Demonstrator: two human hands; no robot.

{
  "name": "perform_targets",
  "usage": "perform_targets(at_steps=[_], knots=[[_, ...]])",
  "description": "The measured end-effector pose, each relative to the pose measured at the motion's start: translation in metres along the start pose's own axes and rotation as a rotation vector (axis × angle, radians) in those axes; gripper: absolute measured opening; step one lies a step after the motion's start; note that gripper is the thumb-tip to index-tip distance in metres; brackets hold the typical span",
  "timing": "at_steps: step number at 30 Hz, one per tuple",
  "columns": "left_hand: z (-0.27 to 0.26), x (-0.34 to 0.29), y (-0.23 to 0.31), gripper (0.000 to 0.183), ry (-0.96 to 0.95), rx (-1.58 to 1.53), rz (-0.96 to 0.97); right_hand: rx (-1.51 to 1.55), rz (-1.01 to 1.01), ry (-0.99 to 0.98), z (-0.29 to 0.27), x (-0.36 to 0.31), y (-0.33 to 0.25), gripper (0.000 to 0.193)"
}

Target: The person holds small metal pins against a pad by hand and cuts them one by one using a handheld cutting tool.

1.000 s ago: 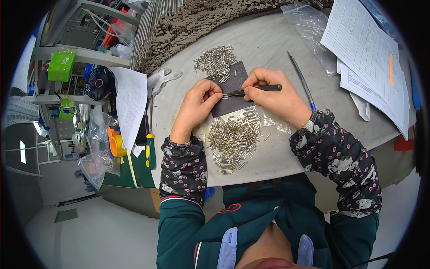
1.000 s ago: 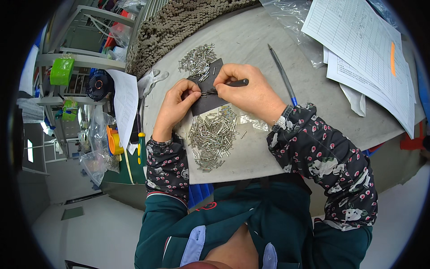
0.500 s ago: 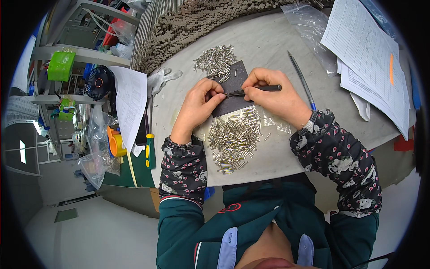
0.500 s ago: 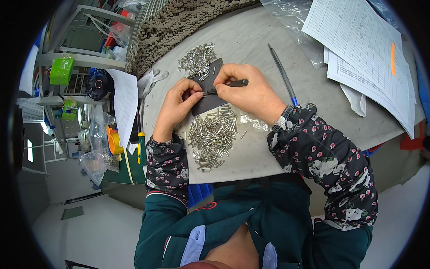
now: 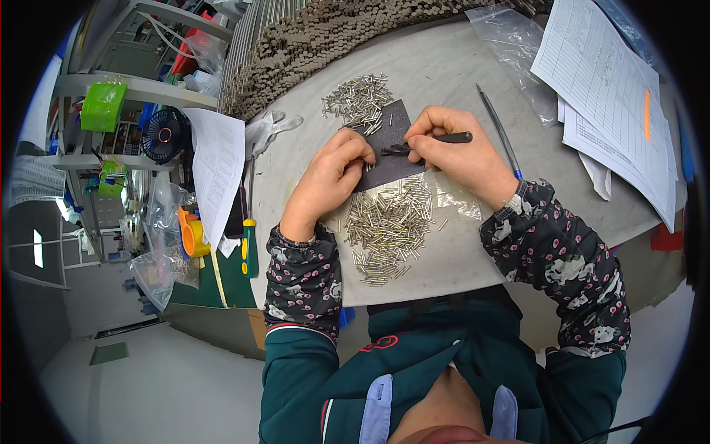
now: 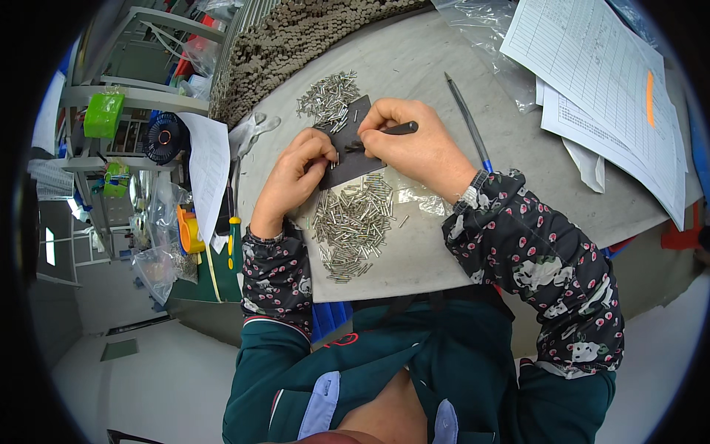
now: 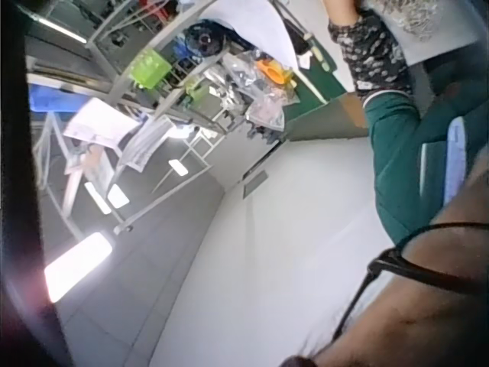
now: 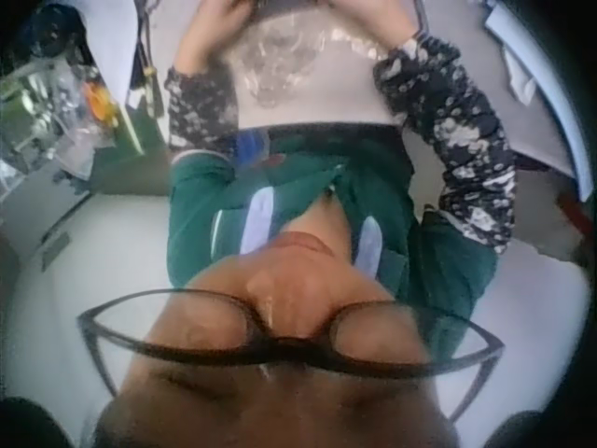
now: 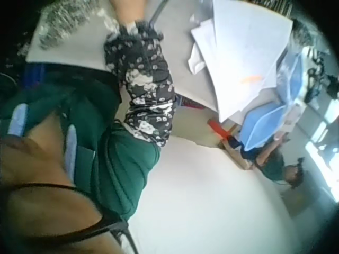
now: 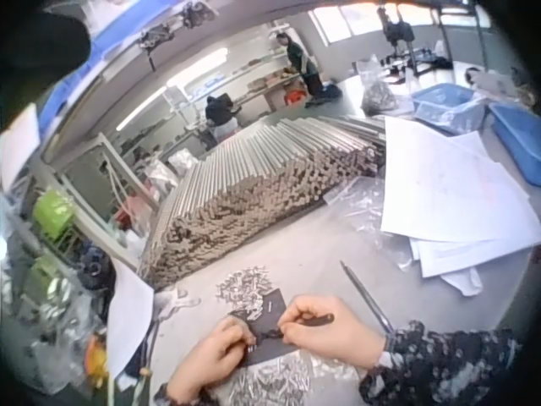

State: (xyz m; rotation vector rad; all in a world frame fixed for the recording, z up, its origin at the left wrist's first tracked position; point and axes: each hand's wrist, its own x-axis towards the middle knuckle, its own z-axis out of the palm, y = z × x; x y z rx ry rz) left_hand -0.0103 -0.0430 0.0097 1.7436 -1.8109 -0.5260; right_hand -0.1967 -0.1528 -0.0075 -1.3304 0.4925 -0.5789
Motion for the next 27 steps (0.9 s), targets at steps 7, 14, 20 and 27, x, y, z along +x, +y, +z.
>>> perform_targets(at_steps=[7,14,20,27], knots=[[0.002,0.002,0.017,0.022,-0.034,0.357,-0.455,-0.025,0.002,0.003,-0.001,-0.001,-0.002,0.010],[0.007,-0.003,0.022,0.016,0.046,0.277,-0.324,-0.075,-0.049,-0.018,-0.002,0.000,0.004,0.011],[0.009,-0.008,0.025,0.006,0.098,0.448,-0.145,-0.087,-0.021,-0.017,0.000,0.000,0.003,0.010],[-0.001,-0.006,-0.001,0.008,0.103,0.186,0.004,-0.096,-0.030,-0.040,0.005,-0.002,-0.003,0.010]])
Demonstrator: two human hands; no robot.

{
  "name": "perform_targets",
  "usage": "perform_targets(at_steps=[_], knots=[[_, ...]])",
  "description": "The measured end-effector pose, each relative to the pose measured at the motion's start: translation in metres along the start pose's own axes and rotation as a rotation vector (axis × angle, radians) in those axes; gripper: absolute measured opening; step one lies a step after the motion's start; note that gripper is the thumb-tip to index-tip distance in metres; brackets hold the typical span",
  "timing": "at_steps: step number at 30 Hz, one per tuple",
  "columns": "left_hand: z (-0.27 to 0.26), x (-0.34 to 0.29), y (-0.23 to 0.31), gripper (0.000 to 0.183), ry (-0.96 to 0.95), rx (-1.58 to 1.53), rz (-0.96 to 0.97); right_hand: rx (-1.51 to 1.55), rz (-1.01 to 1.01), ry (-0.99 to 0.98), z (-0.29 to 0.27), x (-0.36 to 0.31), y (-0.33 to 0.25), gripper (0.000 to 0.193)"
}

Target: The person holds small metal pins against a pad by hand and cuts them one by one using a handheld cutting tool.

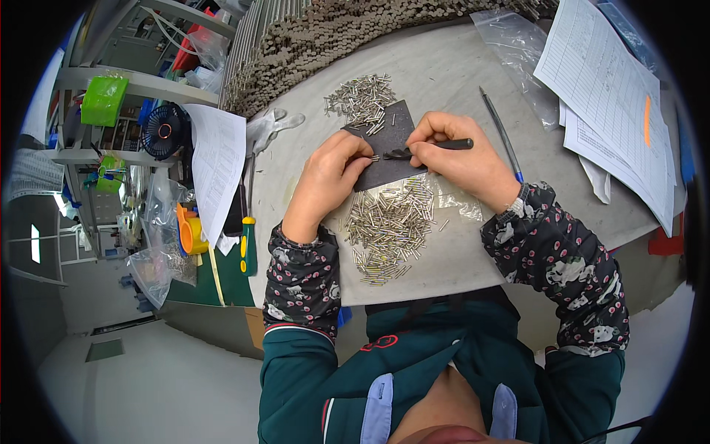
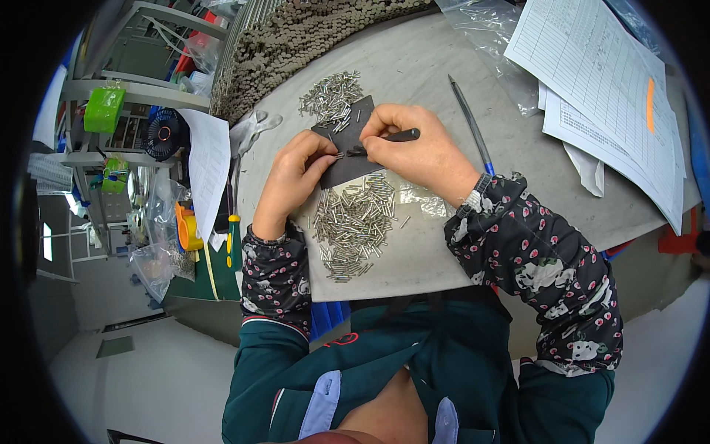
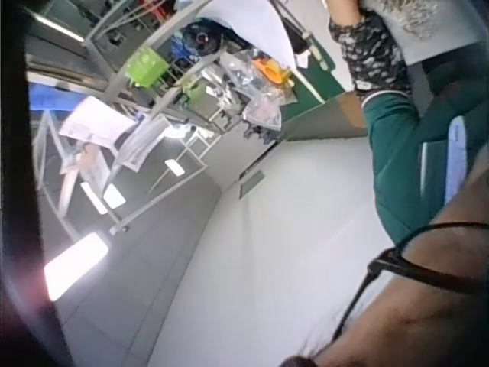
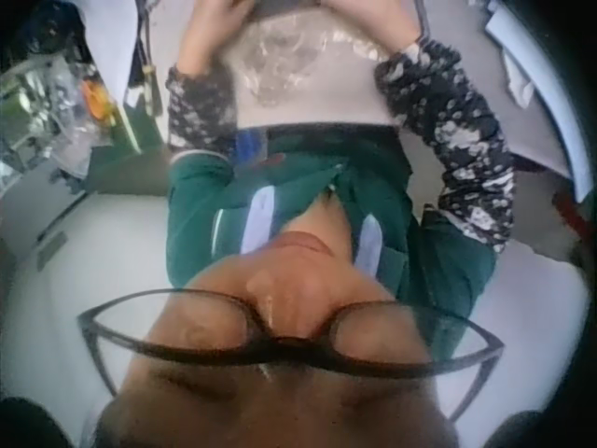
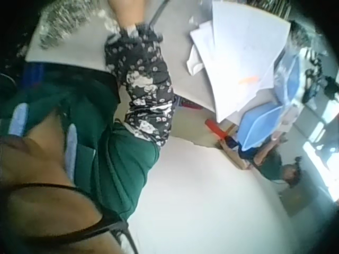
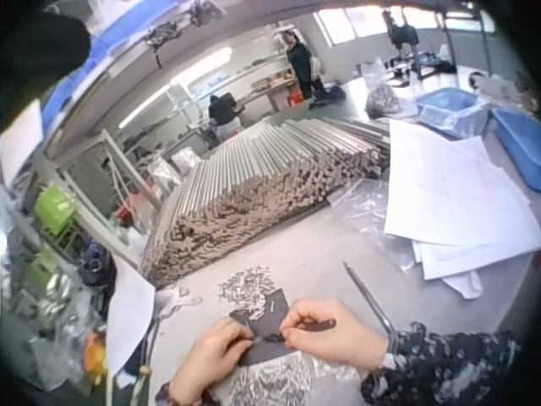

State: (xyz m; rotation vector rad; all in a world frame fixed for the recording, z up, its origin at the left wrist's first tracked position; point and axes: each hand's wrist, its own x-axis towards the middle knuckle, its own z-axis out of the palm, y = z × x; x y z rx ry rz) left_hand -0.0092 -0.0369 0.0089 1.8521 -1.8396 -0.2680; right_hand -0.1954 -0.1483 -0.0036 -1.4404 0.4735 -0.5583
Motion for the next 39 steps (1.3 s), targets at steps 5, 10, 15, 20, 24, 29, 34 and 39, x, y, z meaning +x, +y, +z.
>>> perform_targets(at_steps=[5,10,15,20,24,29,34,39], knots=[[0.001,0.002,-0.005,0.010,-0.047,-0.188,-0.134,0.021,-0.042,0.002,0.000,0.001,0.007,0.010],[0.004,0.003,-0.006,0.009,-0.060,-0.201,-0.145,0.021,-0.069,-0.006,-0.001,0.002,0.011,0.010],[0.006,0.004,-0.009,0.008,-0.054,-0.223,-0.149,0.028,-0.053,-0.010,-0.002,0.002,0.010,0.010],[0.008,0.006,-0.011,0.007,-0.045,-0.239,-0.157,0.030,-0.056,0.003,-0.004,0.002,0.013,0.011],[0.010,0.006,-0.011,0.006,-0.059,-0.239,-0.231,-0.002,-0.050,0.018,-0.003,0.002,0.012,0.011],[0.011,0.009,-0.010,0.006,-0.067,-0.250,-0.267,0.004,-0.055,0.011,-0.003,0.002,0.012,0.011],[0.009,0.009,-0.010,0.007,-0.080,-0.237,-0.252,0.007,-0.056,0.007,-0.001,0.003,0.014,0.011],[0.007,0.009,-0.011,0.007,-0.090,-0.246,-0.250,0.018,-0.049,0.005,-0.001,0.003,0.012,0.011]])
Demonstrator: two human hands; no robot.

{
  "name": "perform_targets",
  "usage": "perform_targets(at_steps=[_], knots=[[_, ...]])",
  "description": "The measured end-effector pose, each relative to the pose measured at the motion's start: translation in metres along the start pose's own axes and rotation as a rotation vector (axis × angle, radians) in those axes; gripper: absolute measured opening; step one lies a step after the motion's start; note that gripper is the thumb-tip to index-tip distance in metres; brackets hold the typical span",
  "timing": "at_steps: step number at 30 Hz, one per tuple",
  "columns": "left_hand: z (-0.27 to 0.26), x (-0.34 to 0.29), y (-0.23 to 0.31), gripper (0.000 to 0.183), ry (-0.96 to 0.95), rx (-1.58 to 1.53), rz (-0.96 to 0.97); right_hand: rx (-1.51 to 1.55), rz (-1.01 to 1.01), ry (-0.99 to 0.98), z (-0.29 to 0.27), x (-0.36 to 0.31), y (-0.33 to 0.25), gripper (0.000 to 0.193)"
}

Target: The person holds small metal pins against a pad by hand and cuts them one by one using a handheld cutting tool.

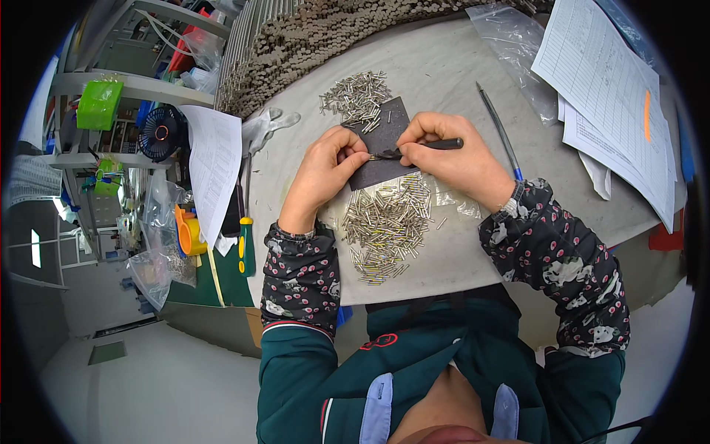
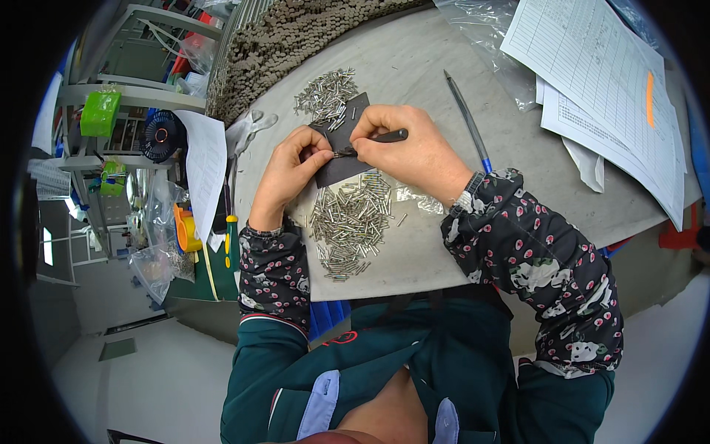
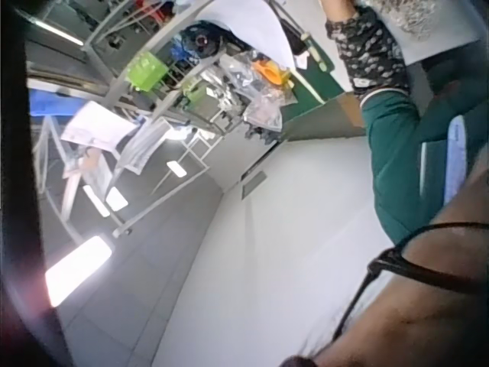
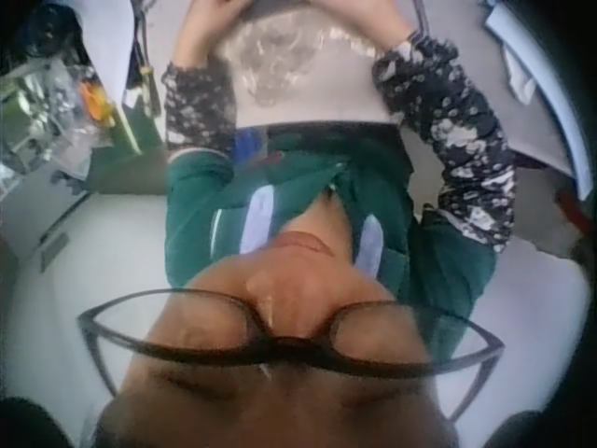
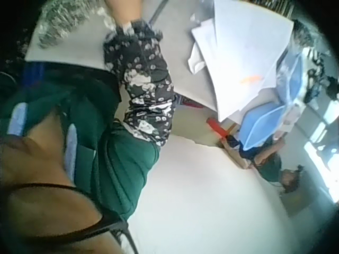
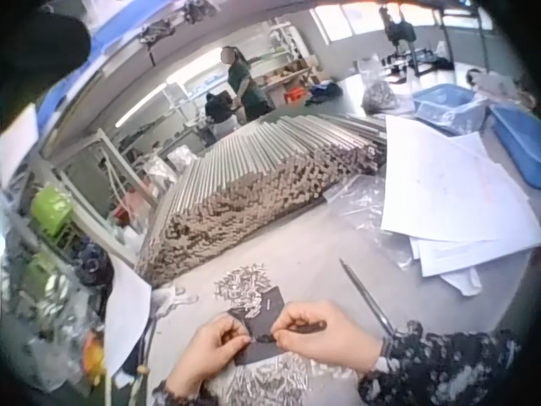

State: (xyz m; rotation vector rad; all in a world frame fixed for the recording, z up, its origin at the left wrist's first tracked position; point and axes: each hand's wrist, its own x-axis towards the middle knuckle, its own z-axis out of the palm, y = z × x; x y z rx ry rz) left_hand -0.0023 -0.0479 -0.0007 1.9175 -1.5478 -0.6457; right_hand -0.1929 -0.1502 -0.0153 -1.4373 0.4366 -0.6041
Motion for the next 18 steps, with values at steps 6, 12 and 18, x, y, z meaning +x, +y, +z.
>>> perform_targets(at_steps=[6,12,18], knots=[[-0.0010,-0.0012,-0.0014,0.008,-0.010,-0.009,-0.007,0.005,0.008,-0.008,0.0019,-0.0004,-0.0008,0.011],[-0.0015,-0.0006,-0.0025,0.009,-0.022,-0.018,-0.013,0.010,0.020,0.004,0.0041,-0.0008,-0.0022,0.011],[-0.0049,0.0018,-0.0049,0.010,-0.047,-0.012,-0.028,-0.034,0.019,0.020,0.0092,0.0004,0.0022,0.012]])
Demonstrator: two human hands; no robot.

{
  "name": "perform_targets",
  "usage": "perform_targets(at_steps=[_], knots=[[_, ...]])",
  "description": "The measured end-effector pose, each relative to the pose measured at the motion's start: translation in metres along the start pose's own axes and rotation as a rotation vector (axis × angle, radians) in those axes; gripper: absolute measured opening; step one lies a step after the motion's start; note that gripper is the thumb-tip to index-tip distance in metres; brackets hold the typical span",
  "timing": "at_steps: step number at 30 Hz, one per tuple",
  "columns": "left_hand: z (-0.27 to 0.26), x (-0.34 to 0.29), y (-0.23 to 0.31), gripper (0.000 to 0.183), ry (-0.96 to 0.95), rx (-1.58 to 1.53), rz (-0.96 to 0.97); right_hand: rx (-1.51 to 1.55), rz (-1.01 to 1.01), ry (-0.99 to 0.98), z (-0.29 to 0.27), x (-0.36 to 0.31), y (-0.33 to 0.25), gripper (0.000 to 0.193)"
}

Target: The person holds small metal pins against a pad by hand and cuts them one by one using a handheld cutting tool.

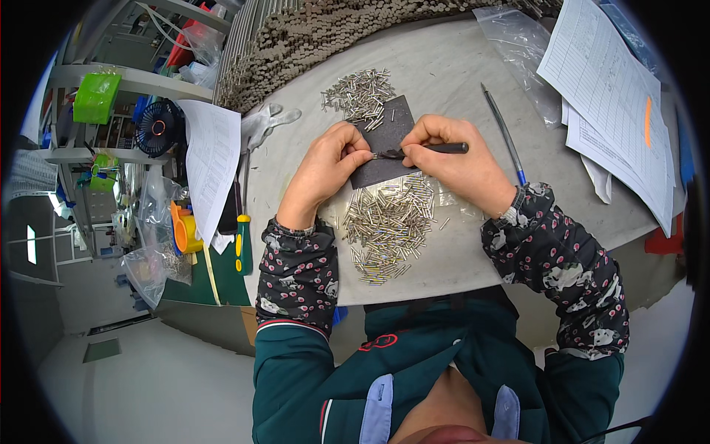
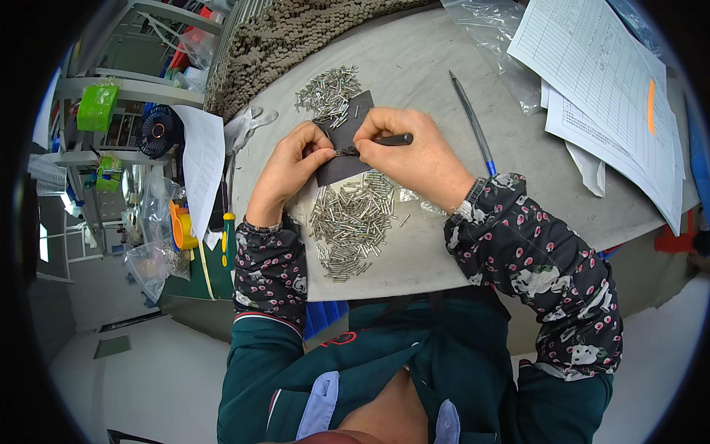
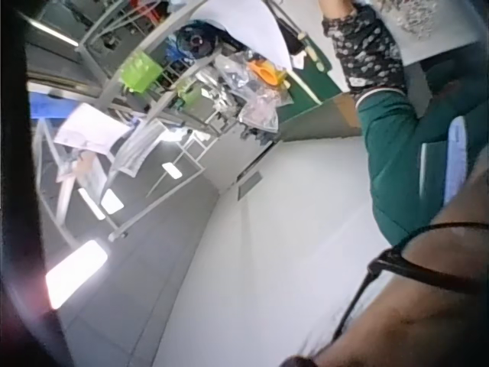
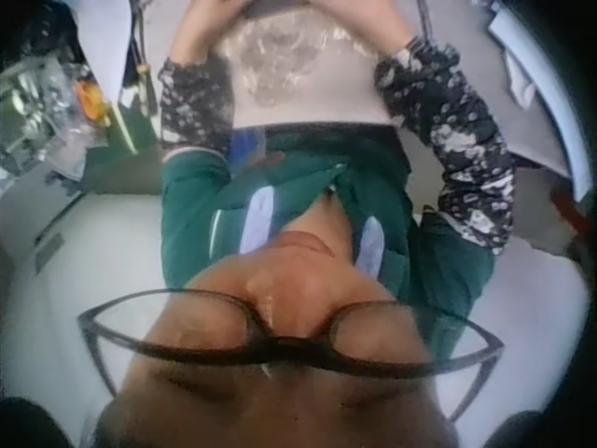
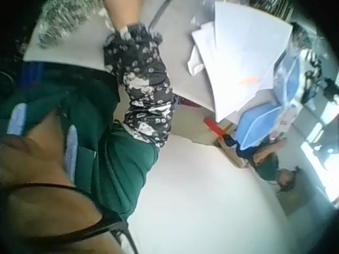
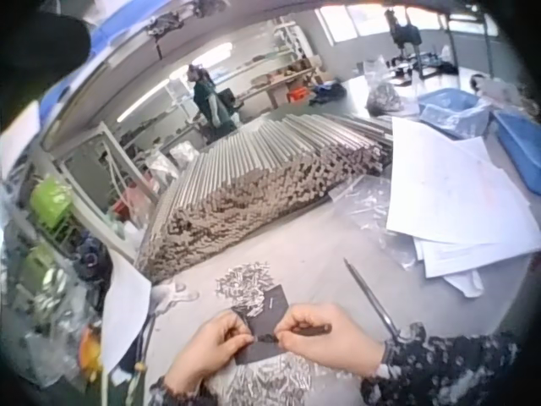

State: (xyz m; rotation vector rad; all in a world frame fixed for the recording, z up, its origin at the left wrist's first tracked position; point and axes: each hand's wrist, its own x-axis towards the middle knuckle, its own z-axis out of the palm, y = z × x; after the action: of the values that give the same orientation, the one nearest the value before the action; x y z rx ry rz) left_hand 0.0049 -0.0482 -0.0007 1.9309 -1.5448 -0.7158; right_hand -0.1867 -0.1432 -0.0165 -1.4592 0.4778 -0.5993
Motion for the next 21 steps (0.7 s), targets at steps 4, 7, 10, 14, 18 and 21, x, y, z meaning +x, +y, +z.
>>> perform_targets(at_steps=[4,7,10,14,18,21], knots=[[-0.0015,-0.0008,0.0000,0.010,-0.005,0.000,0.017,-0.056,-0.028,-0.035,0.0000,0.0003,0.0020,0.010],[-0.0025,-0.0016,-0.0047,0.010,-0.019,-0.013,0.011,-0.039,-0.005,-0.026,0.0004,-0.0008,-0.0041,0.011],[-0.0028,-0.0023,-0.0030,0.009,-0.020,-0.034,0.010,-0.014,0.012,-0.023,0.0003,-0.0006,-0.0052,0.012],[-0.0023,-0.0023,-0.0052,0.008,-0.024,-0.060,-0.002,-0.026,-0.001,-0.020,-0.0003,-0.0001,-0.0046,0.012],[-0.0019,-0.0007,-0.0040,0.009,-0.008,-0.045,0.014,-0.001,0.012,-0.032,-0.0015,0.0006,-0.0043,0.012],[-0.0014,0.0007,-0.0042,0.008,-0.007,-0.045,0.023,-0.031,0.002,-0.035,-0.0025,0.0000,-0.0063,0.012]])
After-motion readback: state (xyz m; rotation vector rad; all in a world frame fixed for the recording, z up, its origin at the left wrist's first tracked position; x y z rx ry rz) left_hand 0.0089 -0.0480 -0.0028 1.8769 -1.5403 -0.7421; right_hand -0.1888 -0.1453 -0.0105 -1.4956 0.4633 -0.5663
